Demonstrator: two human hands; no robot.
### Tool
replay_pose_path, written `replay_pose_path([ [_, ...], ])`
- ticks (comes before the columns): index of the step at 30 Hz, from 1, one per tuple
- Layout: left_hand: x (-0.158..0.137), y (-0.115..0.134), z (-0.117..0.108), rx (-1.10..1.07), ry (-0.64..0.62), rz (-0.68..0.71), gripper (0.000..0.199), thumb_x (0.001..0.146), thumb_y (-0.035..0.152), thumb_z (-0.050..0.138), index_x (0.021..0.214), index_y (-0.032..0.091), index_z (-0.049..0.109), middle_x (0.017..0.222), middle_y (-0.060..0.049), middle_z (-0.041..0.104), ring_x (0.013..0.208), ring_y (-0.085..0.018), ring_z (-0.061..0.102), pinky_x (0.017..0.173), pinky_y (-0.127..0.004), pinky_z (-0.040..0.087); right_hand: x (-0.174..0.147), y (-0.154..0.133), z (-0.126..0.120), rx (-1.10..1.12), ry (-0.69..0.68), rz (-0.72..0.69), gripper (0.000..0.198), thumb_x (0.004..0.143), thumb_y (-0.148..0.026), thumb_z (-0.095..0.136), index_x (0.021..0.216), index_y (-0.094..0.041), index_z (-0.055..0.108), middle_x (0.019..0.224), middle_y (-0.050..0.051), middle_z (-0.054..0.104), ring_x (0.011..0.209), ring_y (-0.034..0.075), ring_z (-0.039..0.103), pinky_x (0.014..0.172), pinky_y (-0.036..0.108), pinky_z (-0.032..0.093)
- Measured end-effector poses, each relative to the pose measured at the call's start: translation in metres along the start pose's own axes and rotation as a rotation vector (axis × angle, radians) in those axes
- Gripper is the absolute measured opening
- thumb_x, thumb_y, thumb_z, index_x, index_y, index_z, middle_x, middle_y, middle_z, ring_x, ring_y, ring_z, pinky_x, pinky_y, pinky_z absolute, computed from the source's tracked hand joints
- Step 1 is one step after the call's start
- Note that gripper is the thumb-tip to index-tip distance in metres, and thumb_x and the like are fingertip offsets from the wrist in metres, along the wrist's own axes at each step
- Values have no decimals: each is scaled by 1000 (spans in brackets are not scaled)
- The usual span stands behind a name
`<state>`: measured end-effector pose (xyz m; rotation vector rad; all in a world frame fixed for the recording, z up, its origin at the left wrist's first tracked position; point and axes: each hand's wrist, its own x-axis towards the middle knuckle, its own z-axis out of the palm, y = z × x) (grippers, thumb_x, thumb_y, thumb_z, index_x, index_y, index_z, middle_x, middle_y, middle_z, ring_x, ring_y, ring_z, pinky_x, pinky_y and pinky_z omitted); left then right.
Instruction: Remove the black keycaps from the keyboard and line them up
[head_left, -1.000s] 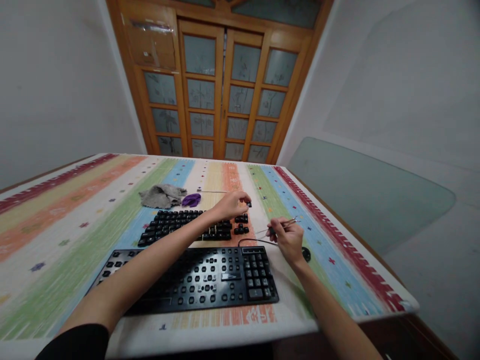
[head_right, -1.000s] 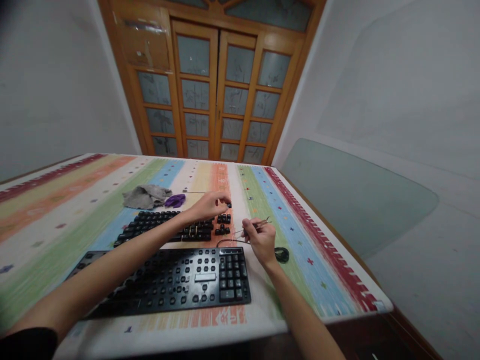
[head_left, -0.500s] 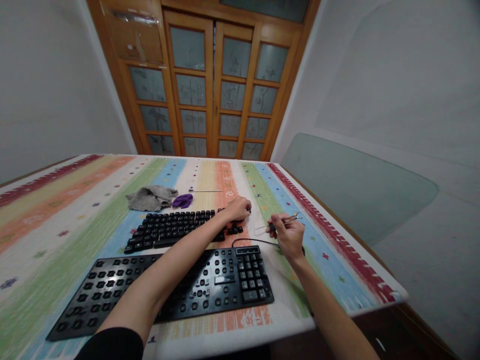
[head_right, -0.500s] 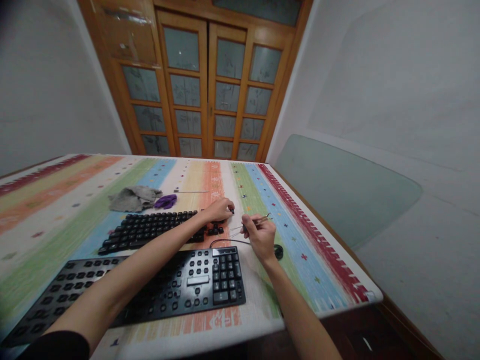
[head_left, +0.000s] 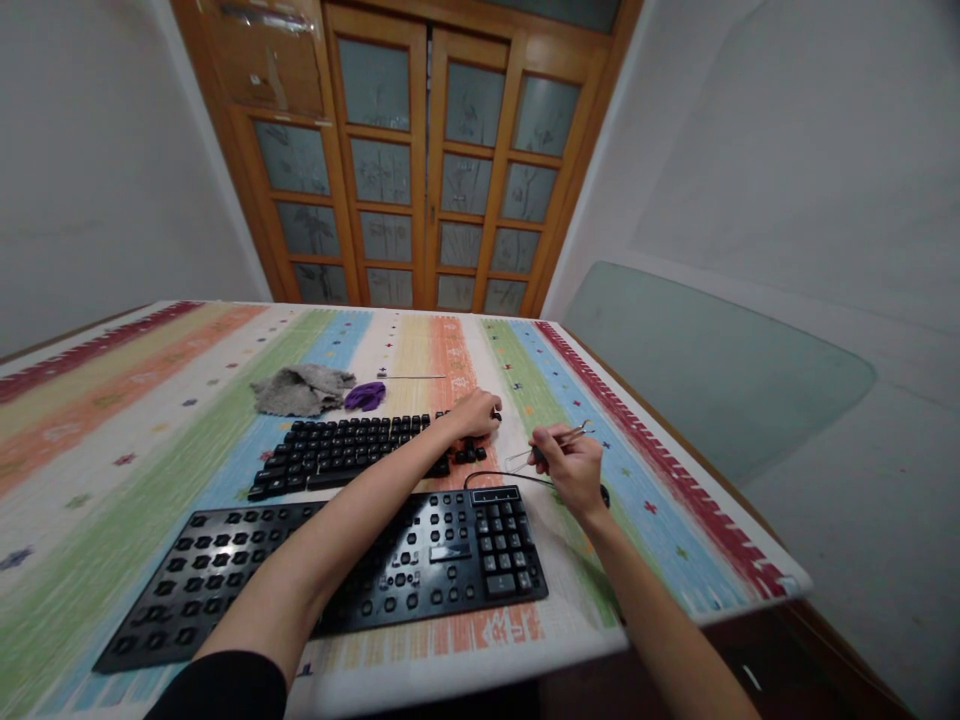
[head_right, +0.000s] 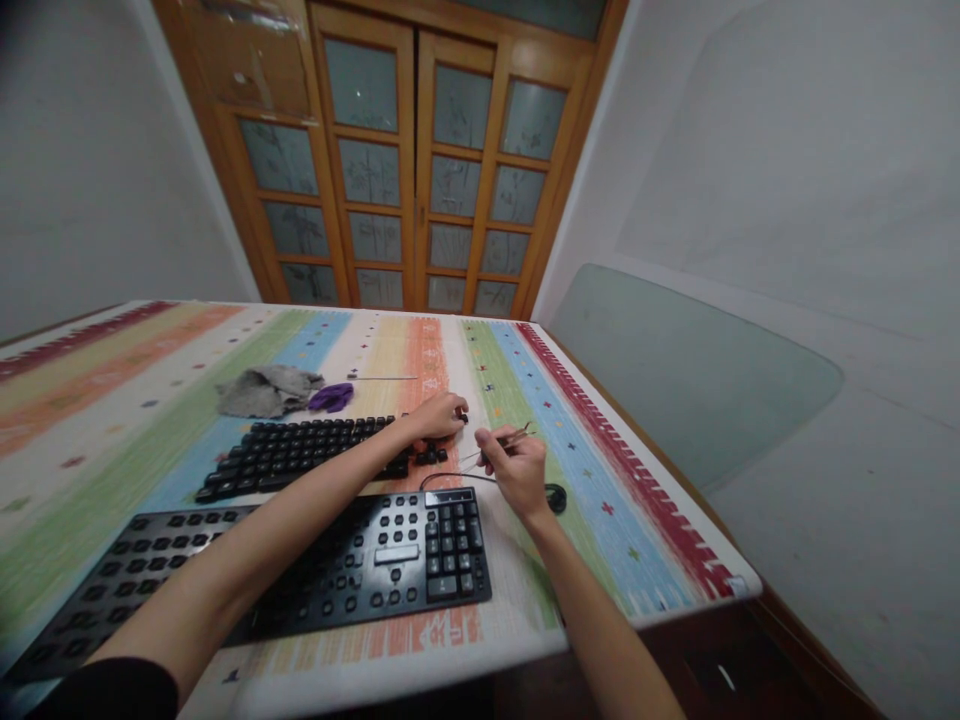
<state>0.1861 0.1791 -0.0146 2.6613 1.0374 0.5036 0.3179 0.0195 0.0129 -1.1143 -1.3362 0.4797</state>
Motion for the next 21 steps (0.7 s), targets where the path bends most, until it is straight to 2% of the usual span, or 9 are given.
replay_pose_path([
  [5, -4, 0, -6, 4, 28, 35, 26, 75, 15, 59, 98, 13, 71, 95, -9, 72, 94, -23, 63, 86, -33, 50, 0, -2, 1, -45, -74, -18, 48, 82, -58, 65, 56, -17, 62, 43, 2, 60, 34, 12, 51, 36, 22, 41],
  [11, -21, 6, -20, -6, 76, 85, 21, 82, 16, 58, 99, 12, 69, 100, -10, 70, 100, -25, 59, 94, -37, 46, -4, -5, 5, -149, -287, -119, 49, 85, -51, 64, 51, -17, 60, 42, 0, 58, 34, 10, 48, 40, 22, 38],
  [15, -49, 17, -32, -58, 96, 167, 20, 82, 12, 56, 98, 13, 68, 99, -8, 69, 100, -23, 58, 93, -35, 45, -6, -4, 6, -259, -397, -204, 50, 84, -53, 64, 50, -16, 62, 44, 0, 58, 39, 10, 48, 46, 23, 37],
  [18, -77, 26, -39, -115, 94, 249, 16, 84, 13, 56, 94, 15, 68, 94, -7, 69, 97, -22, 57, 90, -33, 45, -7, -2, 6, -284, -462, -198, 51, 84, -55, 63, 52, -16, 64, 44, -1, 56, 40, 9, 45, 45, 22, 36],
  [21, -108, 33, -46, -156, 71, 262, 11, 86, 15, 57, 91, 16, 67, 91, -5, 68, 92, -20, 58, 88, -33, 45, -9, 1, 6, -274, -477, -186, 51, 83, -57, 63, 52, -17, 66, 43, -1, 56, 38, 9, 45, 43, 22, 34],
])
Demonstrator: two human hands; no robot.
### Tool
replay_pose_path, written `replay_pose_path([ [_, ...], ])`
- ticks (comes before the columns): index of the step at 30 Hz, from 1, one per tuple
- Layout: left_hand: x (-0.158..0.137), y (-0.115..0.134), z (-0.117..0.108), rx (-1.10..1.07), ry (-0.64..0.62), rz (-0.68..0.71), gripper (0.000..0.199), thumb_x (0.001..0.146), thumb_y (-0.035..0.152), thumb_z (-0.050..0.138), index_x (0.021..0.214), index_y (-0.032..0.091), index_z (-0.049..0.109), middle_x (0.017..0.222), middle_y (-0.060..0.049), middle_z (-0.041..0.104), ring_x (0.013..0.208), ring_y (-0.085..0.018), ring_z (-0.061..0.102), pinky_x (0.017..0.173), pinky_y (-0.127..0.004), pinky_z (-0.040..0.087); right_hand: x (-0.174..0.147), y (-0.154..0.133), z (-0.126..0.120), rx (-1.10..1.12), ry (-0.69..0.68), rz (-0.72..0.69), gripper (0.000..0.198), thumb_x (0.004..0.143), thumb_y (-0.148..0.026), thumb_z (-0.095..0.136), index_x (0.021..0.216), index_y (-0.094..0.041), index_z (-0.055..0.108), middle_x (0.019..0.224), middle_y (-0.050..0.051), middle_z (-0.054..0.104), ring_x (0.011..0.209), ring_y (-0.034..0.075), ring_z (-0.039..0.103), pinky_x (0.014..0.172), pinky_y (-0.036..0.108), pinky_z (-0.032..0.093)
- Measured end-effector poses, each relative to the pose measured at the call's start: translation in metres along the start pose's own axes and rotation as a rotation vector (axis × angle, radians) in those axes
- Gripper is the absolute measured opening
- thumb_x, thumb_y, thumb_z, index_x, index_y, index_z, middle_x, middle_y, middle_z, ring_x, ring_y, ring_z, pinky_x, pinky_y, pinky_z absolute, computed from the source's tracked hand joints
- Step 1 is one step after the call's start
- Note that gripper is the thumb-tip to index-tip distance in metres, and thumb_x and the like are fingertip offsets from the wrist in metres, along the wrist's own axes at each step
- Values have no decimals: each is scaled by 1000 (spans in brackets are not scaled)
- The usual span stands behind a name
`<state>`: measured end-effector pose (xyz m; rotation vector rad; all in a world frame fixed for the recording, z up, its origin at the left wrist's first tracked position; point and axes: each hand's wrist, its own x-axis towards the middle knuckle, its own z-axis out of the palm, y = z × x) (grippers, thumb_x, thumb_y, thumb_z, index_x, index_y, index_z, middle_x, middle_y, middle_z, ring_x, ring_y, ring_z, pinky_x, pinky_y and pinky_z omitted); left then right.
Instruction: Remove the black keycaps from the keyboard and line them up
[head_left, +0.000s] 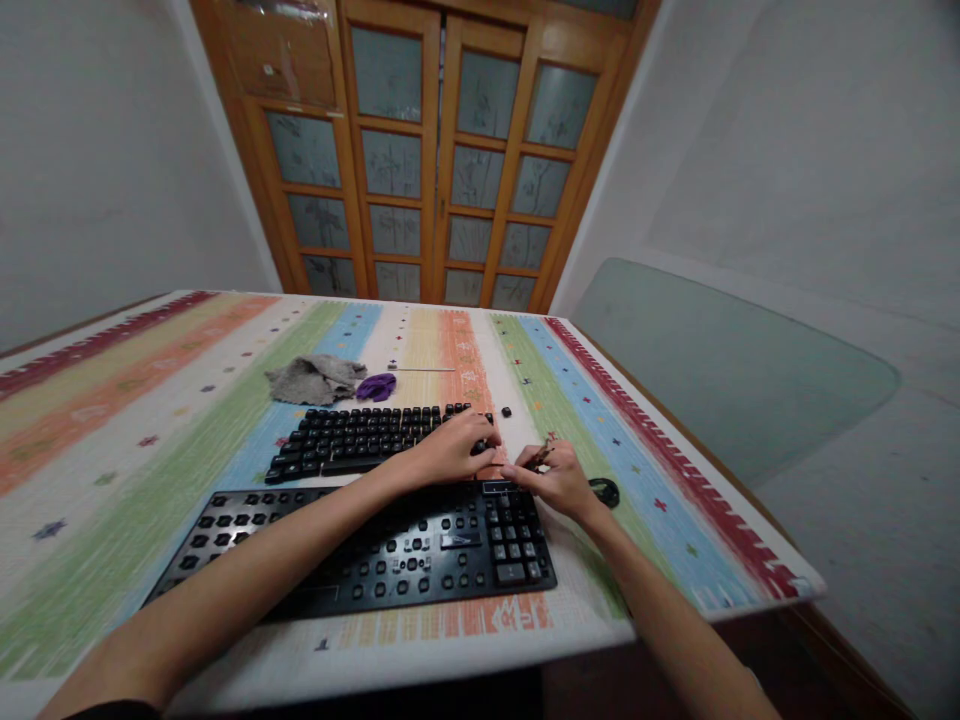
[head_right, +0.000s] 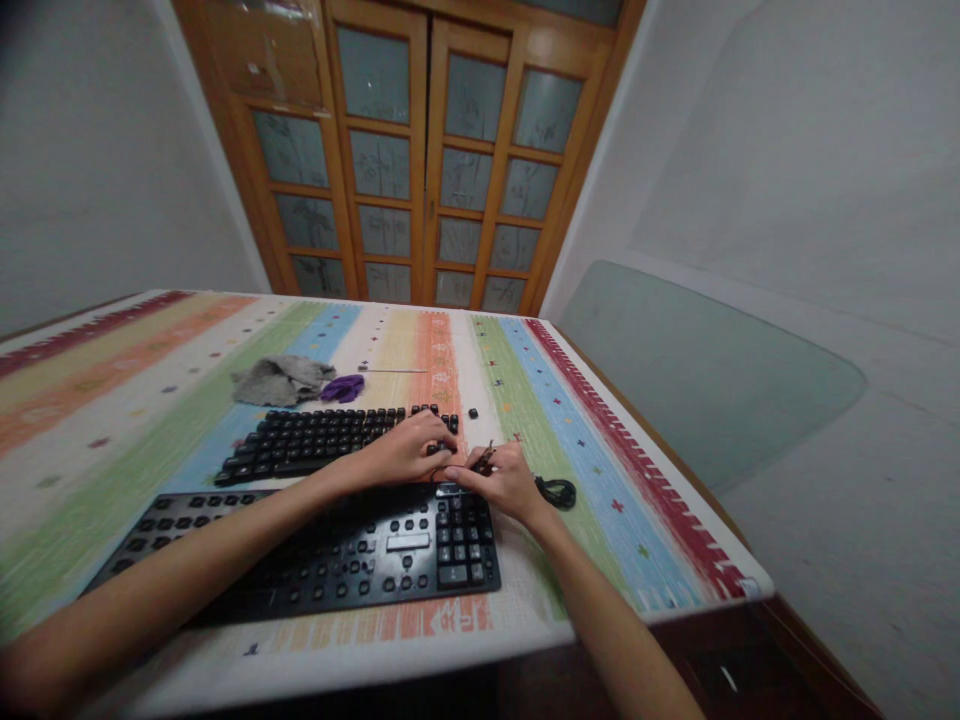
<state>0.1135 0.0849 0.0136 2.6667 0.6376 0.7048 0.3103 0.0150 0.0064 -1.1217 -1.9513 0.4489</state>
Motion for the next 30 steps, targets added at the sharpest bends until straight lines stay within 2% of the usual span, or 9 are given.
replay_pose_path([
  [3, -25, 14, -4, -57, -37, -2, 13, 90, 20, 54, 91, 17, 67, 91, -6, 67, 93, -21, 58, 90, -35, 45, -3, 1, 1, 29, 28, -11, 47, 82, -54, 65, 53, -17, 67, 44, 0, 59, 38, 10, 48, 42, 23, 36],
  [7, -45, 25, -5, -101, -101, -6, 22, 87, 17, 56, 106, 20, 67, 103, -7, 67, 101, -22, 58, 95, -36, 45, -10, 1, 2, 65, 55, -14, 43, 82, -51, 67, 54, -18, 68, 45, 1, 62, 39, 12, 53, 41, 24, 40],
  [11, -51, 28, -1, -119, -119, 3, 24, 86, 16, 57, 108, 21, 67, 114, -7, 65, 110, -23, 56, 100, -36, 43, -17, -1, 5, 55, 104, -13, 40, 81, -49, 68, 56, -19, 70, 46, 2, 64, 38, 14, 55, 41, 25, 43],
  [19, -53, 27, 4, -108, -133, 6, 20, 86, 16, 59, 105, 18, 66, 113, -9, 62, 106, -23, 58, 96, -36, 47, -24, -5, 18, 4, 213, -64, 33, 80, -45, 72, 59, -20, 71, 55, 3, 70, 45, 16, 63, 49, 26, 51],
  [26, -54, 25, 4, -110, -124, 14, 20, 85, 15, 59, 104, 18, 65, 116, -9, 61, 108, -23, 58, 98, -37, 47, -23, -5, 19, -66, 142, -72, 37, 82, -49, 69, 59, -20, 70, 54, 3, 68, 46, 15, 61, 49, 26, 49],
  [30, -54, 27, 2, -114, -129, 27, 22, 83, 12, 60, 104, 16, 64, 116, -10, 62, 110, -24, 58, 100, -36, 47, -17, -8, 16, -83, 17, -121, 38, 86, -45, 64, 58, -21, 68, 51, 1, 63, 44, 13, 55, 49, 24, 45],
])
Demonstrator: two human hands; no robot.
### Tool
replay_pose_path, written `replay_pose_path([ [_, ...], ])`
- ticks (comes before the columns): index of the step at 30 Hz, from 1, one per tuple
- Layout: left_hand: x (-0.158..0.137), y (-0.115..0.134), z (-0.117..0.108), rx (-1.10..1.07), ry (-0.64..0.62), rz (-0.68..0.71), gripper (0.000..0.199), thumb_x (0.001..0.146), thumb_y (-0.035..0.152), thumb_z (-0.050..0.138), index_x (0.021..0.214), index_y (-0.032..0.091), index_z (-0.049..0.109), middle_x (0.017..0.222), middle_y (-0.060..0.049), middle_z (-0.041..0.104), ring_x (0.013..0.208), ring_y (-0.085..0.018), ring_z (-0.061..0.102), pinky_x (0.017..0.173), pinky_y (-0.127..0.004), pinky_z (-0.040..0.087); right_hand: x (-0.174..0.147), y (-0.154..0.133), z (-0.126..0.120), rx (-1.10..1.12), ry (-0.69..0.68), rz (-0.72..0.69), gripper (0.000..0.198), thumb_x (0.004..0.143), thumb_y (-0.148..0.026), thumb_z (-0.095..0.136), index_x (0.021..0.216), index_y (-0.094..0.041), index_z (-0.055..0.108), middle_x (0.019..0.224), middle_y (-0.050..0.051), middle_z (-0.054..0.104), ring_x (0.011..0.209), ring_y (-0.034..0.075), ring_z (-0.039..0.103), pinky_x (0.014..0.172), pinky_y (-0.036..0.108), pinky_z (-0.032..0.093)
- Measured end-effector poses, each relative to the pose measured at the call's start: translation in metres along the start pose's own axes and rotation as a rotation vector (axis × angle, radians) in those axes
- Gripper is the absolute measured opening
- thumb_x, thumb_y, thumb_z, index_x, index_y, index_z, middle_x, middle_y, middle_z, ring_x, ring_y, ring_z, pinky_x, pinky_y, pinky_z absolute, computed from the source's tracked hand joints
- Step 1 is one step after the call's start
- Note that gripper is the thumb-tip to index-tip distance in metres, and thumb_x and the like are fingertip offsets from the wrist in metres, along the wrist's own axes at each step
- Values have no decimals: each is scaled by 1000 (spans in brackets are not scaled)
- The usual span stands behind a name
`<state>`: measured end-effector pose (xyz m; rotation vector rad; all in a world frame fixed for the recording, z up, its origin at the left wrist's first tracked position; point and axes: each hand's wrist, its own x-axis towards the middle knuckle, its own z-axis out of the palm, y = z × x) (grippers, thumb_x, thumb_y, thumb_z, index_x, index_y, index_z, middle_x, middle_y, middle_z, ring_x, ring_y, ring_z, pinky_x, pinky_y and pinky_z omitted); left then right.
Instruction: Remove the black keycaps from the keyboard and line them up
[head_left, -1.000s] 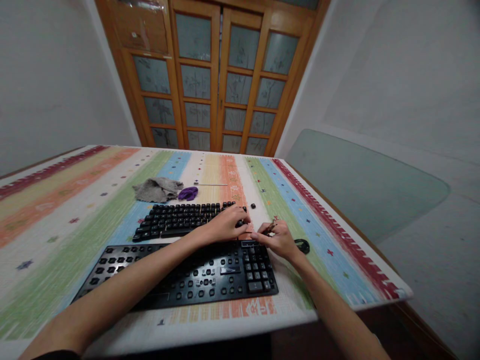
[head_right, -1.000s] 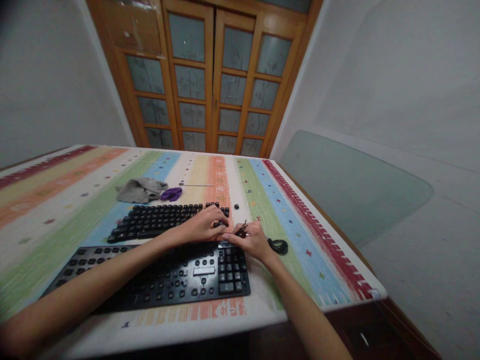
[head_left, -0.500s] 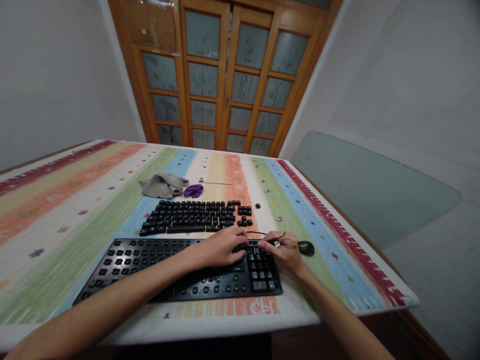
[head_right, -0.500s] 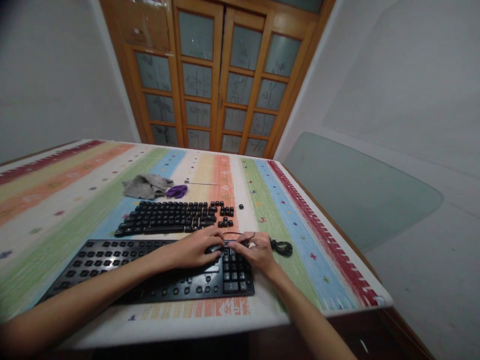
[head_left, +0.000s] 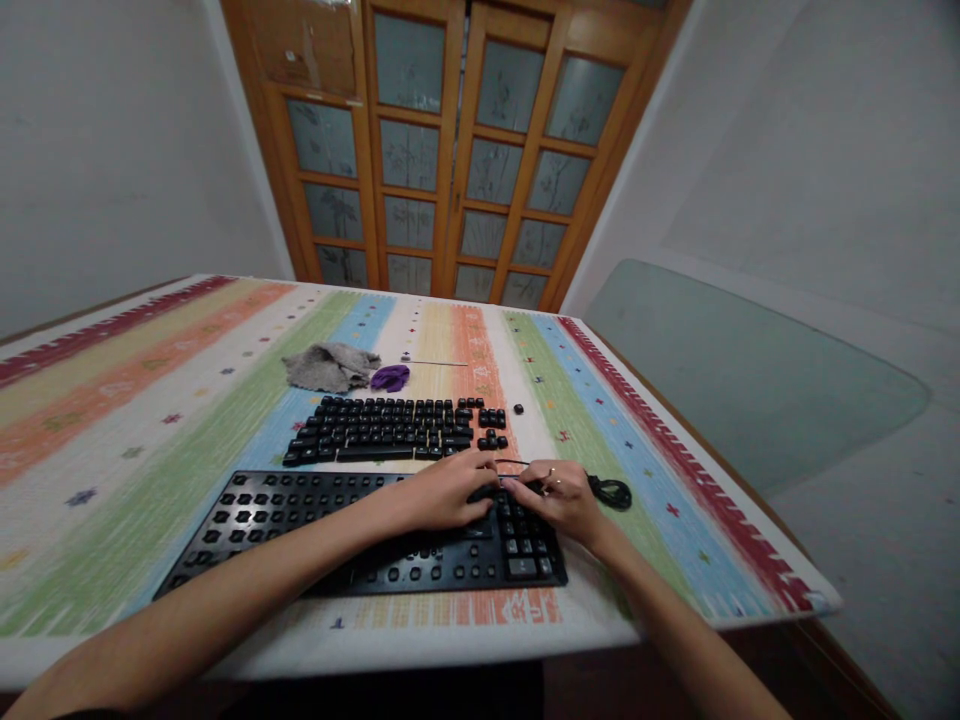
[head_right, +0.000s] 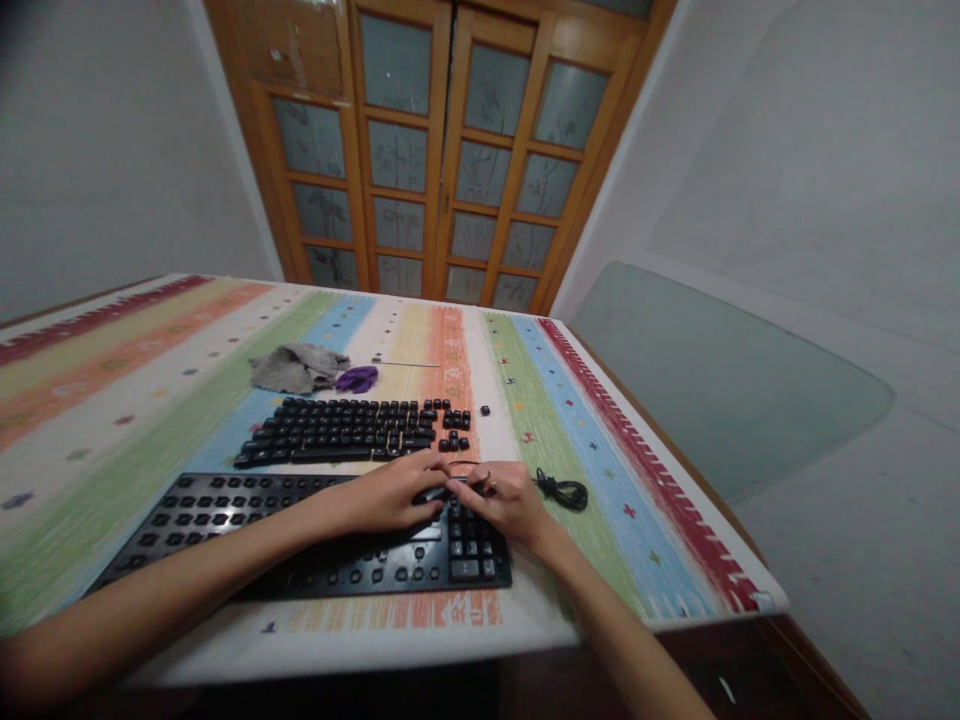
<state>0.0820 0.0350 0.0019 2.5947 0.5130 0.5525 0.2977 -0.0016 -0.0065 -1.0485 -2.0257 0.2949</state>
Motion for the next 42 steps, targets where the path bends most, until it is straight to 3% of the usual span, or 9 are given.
replay_pose_path([
  [4, 0, 1, -1, 10, -16, -2, 29, 82, 11, 60, 111, 17, 63, 123, -11, 60, 116, -24, 56, 103, -38, 45, 10, 0, -2, -3, -61, -15, 42, 89, -43, 61, 55, -18, 65, 49, 0, 59, 42, 11, 50, 47, 23, 39],
  [16, 3, 1, -2, 47, -31, 1, 20, 82, 12, 57, 100, 15, 65, 117, -12, 61, 110, -24, 58, 99, -36, 47, 28, 6, 1, 57, -124, 210, 54, 92, -55, 51, 54, -17, 59, 43, -2, 56, 37, 10, 49, 43, 21, 35],
  [28, 2, -2, 0, 61, -19, 34, 25, 81, 10, 57, 105, 15, 64, 121, -11, 59, 114, -25, 56, 101, -37, 46, 31, 6, 8, 11, -55, 239, 57, 92, -54, 51, 48, -16, 55, 40, -1, 52, 40, 11, 48, 45, 22, 33],
  [36, 4, 0, -1, 82, -37, 18, 18, 82, 10, 56, 98, 13, 65, 117, -13, 60, 110, -25, 58, 100, -37, 46, 33, 10, 11, -31, -25, 202, 56, 90, -51, 53, 48, -15, 56, 40, -1, 52, 39, 10, 46, 43, 22, 31],
  [42, 2, -3, 1, 79, -38, 15, 25, 81, 9, 60, 105, 14, 63, 125, -13, 58, 117, -26, 55, 103, -38, 45, 19, 4, 7, -43, 31, 40, 48, 91, -42, 55, 52, -16, 63, 47, 1, 61, 39, 10, 52, 44, 21, 37],
])
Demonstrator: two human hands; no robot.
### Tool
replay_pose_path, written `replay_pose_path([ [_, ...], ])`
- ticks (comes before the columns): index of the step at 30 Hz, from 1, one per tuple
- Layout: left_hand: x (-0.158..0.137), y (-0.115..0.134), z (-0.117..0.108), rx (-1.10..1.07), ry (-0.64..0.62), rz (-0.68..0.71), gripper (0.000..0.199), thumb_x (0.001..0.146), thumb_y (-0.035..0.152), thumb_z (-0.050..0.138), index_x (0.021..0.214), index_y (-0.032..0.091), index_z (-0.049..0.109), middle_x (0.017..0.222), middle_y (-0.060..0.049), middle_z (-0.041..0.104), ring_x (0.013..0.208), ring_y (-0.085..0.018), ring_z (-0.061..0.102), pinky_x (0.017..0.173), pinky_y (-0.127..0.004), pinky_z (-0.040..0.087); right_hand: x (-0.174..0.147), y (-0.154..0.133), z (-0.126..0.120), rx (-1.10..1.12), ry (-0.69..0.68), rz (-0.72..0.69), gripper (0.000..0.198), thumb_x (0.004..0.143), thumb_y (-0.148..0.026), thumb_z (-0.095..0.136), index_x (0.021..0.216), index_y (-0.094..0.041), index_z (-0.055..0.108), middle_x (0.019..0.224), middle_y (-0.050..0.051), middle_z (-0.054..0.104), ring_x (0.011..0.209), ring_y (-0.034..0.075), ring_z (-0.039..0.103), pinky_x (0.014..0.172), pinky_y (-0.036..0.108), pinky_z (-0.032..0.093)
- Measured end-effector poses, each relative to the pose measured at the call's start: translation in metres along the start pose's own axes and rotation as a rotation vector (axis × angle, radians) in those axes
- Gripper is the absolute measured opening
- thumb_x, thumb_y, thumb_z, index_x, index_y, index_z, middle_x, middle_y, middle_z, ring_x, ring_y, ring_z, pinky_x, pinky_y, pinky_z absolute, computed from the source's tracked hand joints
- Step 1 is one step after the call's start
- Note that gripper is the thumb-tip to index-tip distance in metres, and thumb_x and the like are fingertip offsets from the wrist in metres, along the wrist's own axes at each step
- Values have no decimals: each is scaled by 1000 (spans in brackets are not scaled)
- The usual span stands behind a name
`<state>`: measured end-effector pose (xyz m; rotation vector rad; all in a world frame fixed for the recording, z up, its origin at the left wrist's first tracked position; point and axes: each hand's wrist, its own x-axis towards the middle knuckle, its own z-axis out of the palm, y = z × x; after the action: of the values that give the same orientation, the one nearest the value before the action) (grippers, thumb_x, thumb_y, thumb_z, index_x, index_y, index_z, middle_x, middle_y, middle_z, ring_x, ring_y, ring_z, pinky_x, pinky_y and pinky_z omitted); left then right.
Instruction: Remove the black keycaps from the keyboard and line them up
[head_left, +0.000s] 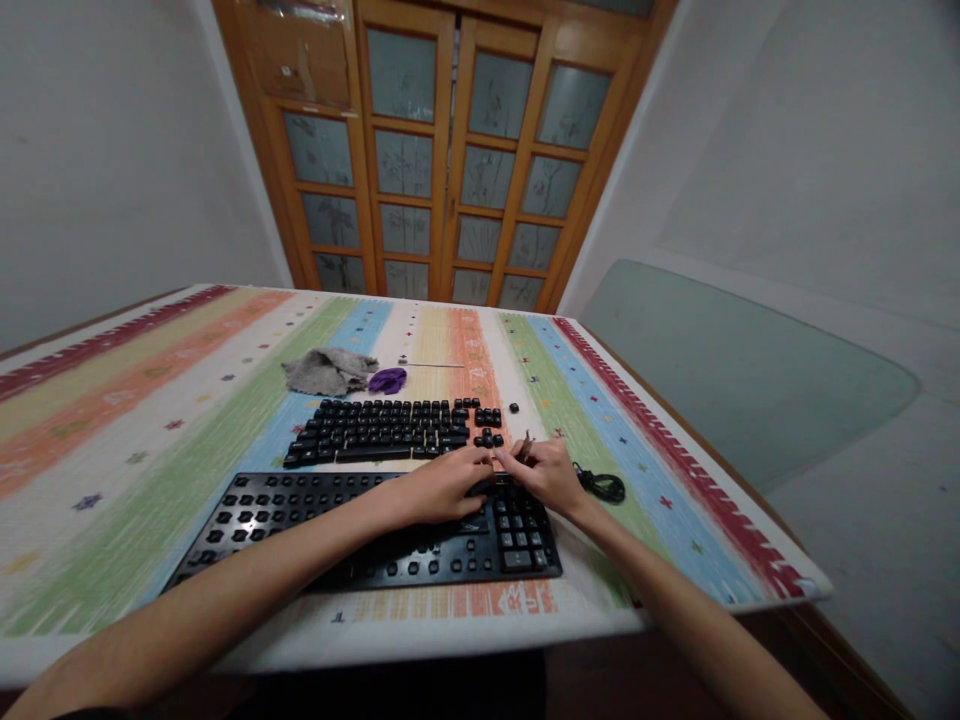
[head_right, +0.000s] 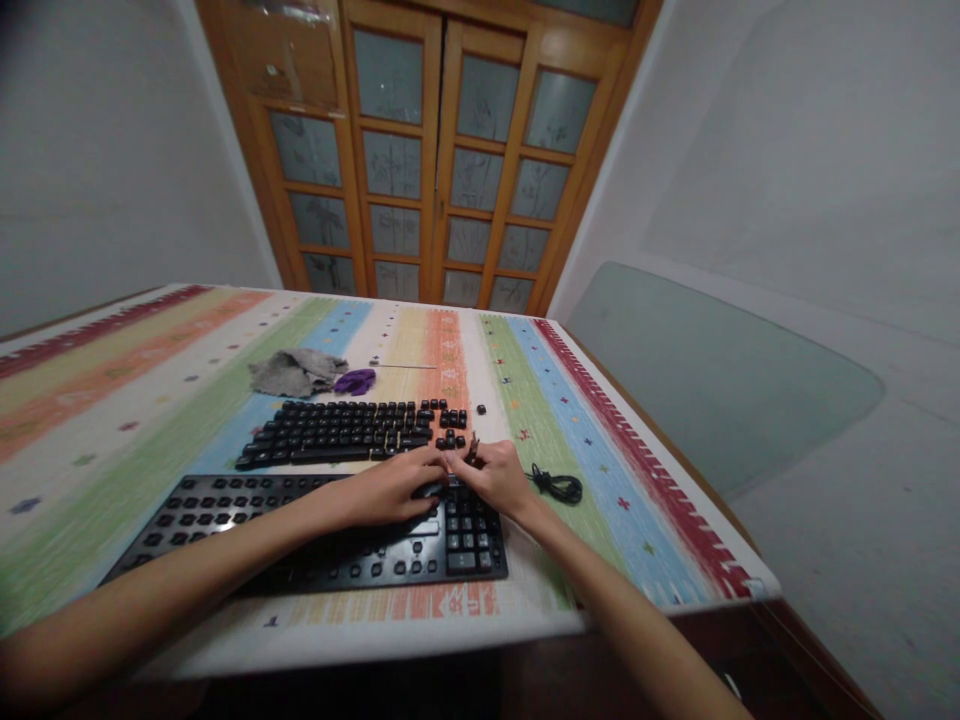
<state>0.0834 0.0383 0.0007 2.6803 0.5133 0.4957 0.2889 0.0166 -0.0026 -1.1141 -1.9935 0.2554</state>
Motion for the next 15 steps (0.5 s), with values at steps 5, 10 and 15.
replay_pose_path([
  [5, -1, -1, 1, -37, 4, 6, 33, 81, 9, 60, 114, 17, 60, 125, -12, 58, 117, -24, 55, 103, -39, 45, -18, -6, -2, -114, 145, -171, 41, 91, -33, 59, 54, -17, 64, 48, 2, 65, 36, 10, 53, 42, 21, 39],
  [10, 0, 0, 1, -48, -2, -13, 30, 82, 9, 60, 111, 17, 62, 116, -9, 60, 112, -23, 57, 101, -37, 46, -25, -11, -1, -184, 223, -249, 40, 94, -31, 56, 57, -17, 64, 49, 2, 65, 39, 10, 57, 45, 21, 42],
  [15, 1, 2, -2, -31, -22, -10, 30, 82, 8, 60, 112, 13, 61, 122, -13, 58, 115, -24, 55, 104, -39, 44, -16, -10, -7, -126, 127, -71, 48, 95, -41, 51, 55, -17, 61, 43, -1, 58, 34, 9, 49, 42, 21, 37],
])
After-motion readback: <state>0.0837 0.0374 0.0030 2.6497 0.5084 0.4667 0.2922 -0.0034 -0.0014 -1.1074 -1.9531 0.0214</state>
